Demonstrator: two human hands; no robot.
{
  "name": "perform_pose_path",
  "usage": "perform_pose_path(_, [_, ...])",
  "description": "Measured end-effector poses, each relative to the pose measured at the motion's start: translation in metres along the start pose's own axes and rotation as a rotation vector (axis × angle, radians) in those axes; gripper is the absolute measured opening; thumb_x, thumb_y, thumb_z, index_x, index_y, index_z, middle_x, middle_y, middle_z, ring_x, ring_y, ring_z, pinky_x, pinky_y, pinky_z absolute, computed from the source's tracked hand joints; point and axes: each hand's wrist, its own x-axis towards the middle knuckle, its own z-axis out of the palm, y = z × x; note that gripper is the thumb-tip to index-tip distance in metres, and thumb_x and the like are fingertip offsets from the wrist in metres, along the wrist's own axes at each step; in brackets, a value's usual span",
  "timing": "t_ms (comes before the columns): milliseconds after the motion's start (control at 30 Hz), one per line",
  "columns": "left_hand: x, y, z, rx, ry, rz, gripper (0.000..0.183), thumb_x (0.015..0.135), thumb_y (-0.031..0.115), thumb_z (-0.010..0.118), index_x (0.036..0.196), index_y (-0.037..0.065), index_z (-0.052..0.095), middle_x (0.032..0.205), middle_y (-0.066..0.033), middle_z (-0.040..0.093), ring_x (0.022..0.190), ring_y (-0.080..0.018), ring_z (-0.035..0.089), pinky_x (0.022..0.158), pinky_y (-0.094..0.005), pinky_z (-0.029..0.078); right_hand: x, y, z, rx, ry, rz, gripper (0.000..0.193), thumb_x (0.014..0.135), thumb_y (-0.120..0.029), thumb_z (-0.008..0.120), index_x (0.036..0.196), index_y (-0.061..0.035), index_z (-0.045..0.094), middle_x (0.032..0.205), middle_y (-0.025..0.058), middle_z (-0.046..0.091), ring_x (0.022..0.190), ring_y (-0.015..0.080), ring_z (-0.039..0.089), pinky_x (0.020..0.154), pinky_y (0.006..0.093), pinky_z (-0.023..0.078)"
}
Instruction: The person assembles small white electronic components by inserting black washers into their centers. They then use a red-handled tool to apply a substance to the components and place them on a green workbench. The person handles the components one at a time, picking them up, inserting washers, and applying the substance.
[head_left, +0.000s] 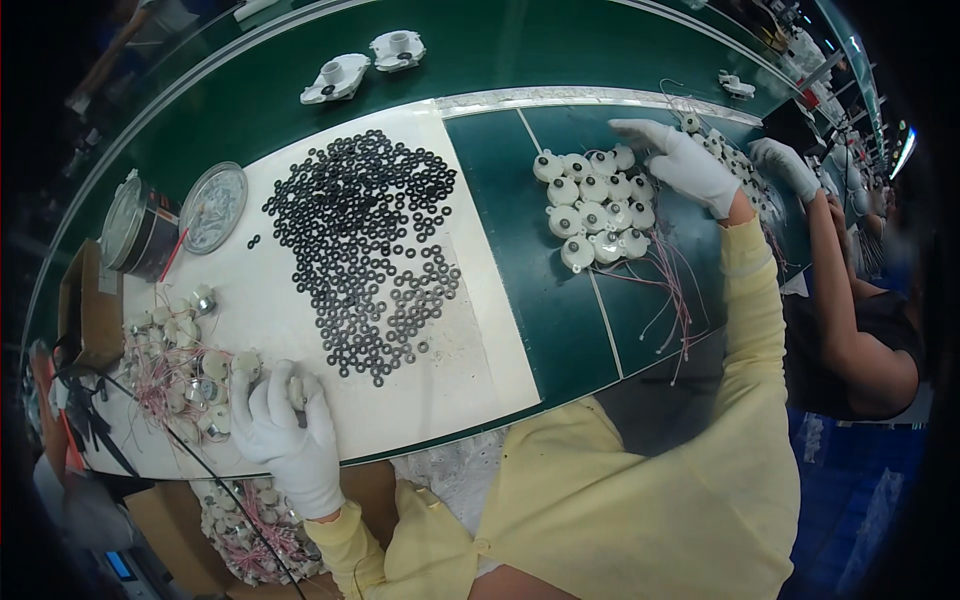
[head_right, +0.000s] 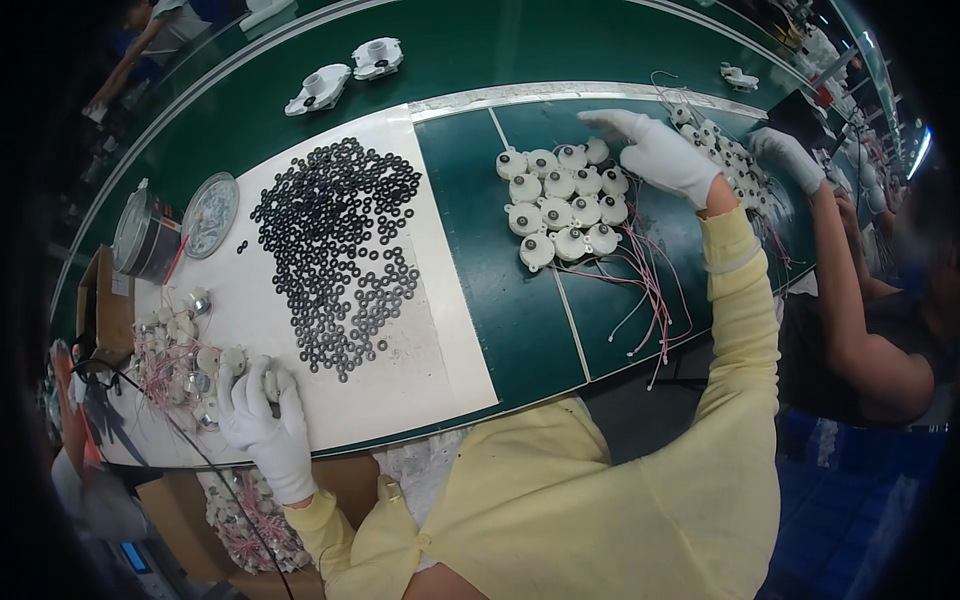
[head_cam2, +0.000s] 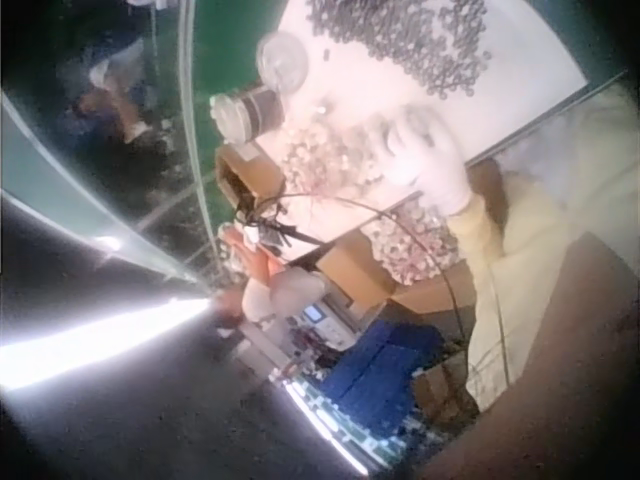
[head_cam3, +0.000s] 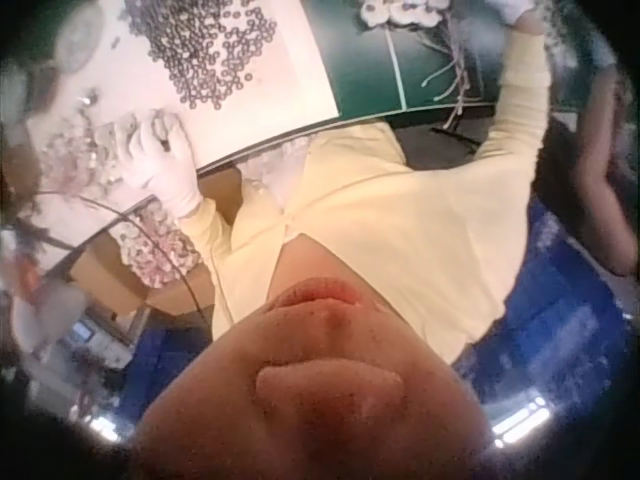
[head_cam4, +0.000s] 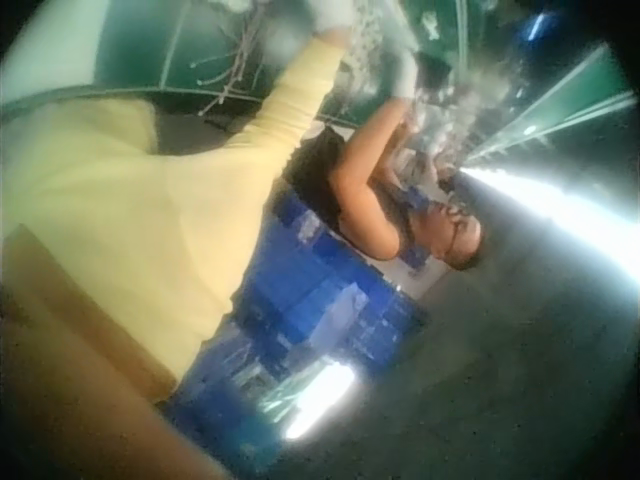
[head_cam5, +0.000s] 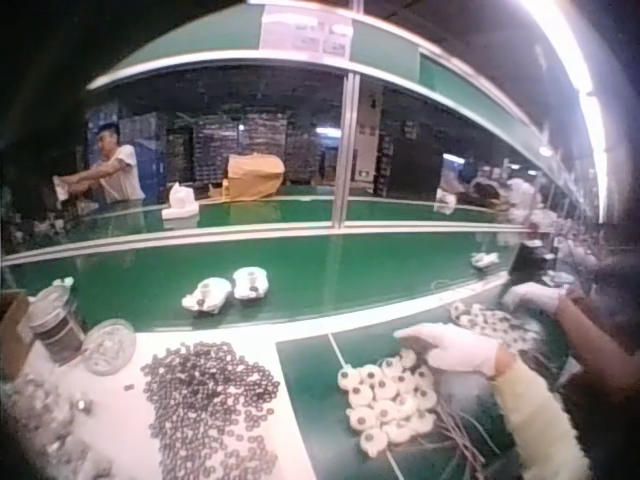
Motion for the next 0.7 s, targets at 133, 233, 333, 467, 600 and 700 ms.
perform_pose_path(133, [0.004,0.003,0.0,-0.016,0.027,0.005,0.03,0.081,0.009,0.079,0.109,0.009,0.07,0.094,-0.0107,0.068,0.112,-0.0421,0.064,0.089,-0.0528,0.052,0.003,0.008,-0.009,-0.095,0.014,0.101,0.046,0.101,-0.015,0.058,0.144,-0.0019,0.059,0.136,0.0154,0.067,0.125,0.0227,0.064,0.108,0.0332,0.047])
perform_pose_path(233, [0.004,0.002,-0.001,-0.006,0.048,0.011,0.029,0.081,0.008,0.079,0.108,0.008,0.07,0.095,-0.0113,0.068,0.112,-0.0411,0.065,0.088,-0.0517,0.052,0.009,-0.017,0.004,-0.169,0.09,0.198,0.048,0.103,-0.036,0.063,0.132,0.003,0.066,0.117,0.0157,0.075,0.107,0.0235,0.07,0.098,0.0344,0.052])
perform_pose_path(333, [0.002,0.003,-0.001,-0.017,0.038,-0.009,0.029,0.082,0.007,0.078,0.111,0.007,0.07,0.1,-0.0114,0.069,0.118,-0.0398,0.064,0.092,-0.0513,0.051,0.019,-0.009,0.006,-0.224,0.021,0.292,0.05,0.102,-0.038,0.064,0.131,0.0022,0.067,0.109,0.0108,0.077,0.098,0.02,0.071,0.09,0.0321,0.053])
perform_pose_path(467, [0.0,0.003,-0.001,-0.049,0.017,-0.034,0.03,0.083,0.007,0.077,0.112,0.006,0.071,0.104,-0.0114,0.07,0.121,-0.0387,0.063,0.095,-0.0514,0.05,0.026,0.012,-0.003,0.046,-0.153,0.412,0.044,0.101,-0.038,0.065,0.128,-0.0022,0.069,0.098,-0.0008,0.073,0.083,0.0091,0.064,0.074,0.0245,0.05])
perform_pose_path(600, [-0.002,0.004,-0.001,-0.027,0.016,-0.038,0.03,0.083,0.007,0.078,0.113,0.006,0.071,0.105,-0.0108,0.071,0.122,-0.0389,0.063,0.096,-0.0513,0.05,0.018,0.022,-0.016,0.124,-0.186,0.433,0.04,0.101,-0.035,0.065,0.126,-0.0042,0.07,0.095,-0.0061,0.069,0.077,0.004,0.058,0.067,0.0198,0.045])
perform_pose_path(700, [-0.004,0.002,0.0,-0.028,0.015,-0.039,0.031,0.083,0.007,0.078,0.114,0.007,0.071,0.105,-0.0101,0.072,0.122,-0.0392,0.062,0.097,-0.0514,0.049,0.009,0.018,-0.015,0.114,-0.156,0.407,0.037,0.102,-0.03,0.064,0.126,-0.003,0.07,0.099,-0.0026,0.071,0.082,0.0063,0.06,0.071,0.022,0.048])
